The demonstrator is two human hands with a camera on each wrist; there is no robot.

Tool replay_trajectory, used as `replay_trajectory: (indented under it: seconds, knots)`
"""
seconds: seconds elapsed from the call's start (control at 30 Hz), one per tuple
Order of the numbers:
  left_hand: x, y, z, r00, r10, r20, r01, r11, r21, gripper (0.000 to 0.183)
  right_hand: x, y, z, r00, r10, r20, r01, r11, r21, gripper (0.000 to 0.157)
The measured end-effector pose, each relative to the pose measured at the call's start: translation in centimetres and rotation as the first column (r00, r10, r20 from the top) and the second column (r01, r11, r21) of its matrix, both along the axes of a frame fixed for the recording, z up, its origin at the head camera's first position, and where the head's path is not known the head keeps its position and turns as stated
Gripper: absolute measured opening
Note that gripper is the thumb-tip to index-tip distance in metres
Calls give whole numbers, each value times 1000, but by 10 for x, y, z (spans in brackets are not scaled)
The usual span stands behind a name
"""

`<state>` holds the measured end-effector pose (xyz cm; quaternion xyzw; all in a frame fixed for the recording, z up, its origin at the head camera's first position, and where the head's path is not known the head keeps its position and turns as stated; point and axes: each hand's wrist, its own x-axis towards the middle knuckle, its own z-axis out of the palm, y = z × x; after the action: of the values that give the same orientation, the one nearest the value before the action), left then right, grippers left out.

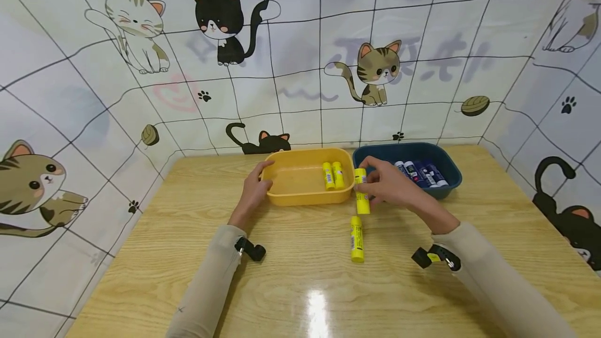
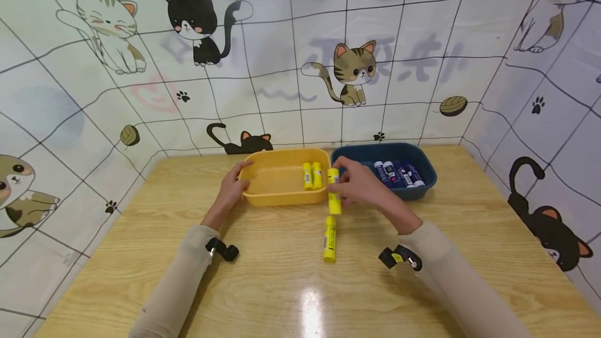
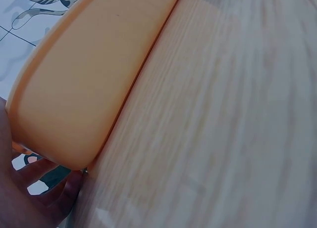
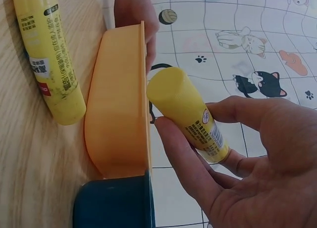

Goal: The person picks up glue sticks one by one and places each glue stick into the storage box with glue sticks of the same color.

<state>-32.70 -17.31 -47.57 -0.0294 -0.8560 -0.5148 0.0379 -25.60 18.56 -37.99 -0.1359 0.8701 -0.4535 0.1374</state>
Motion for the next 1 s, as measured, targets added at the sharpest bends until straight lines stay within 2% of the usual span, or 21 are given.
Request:
replay_trajectory:
  seconds: [0.37, 0.7, 1.0]
  knots:
    - [0, -2, -1, 1000, 3, -10, -3, 1000, -8, 66, -12, -14, 7, 1000, 2, -18, -2, 1000, -22, 46]
    - [1, 0, 2, 1000, -1, -9, 1, 1000, -5, 65, -28, -21, 8, 998, 0, -61, 1, 1000, 23, 57]
    - [0, 1, 2, 1000, 6, -9, -6, 1000, -5, 66, -37, -27, 10, 1000, 8, -29, -8, 1000, 3, 58]
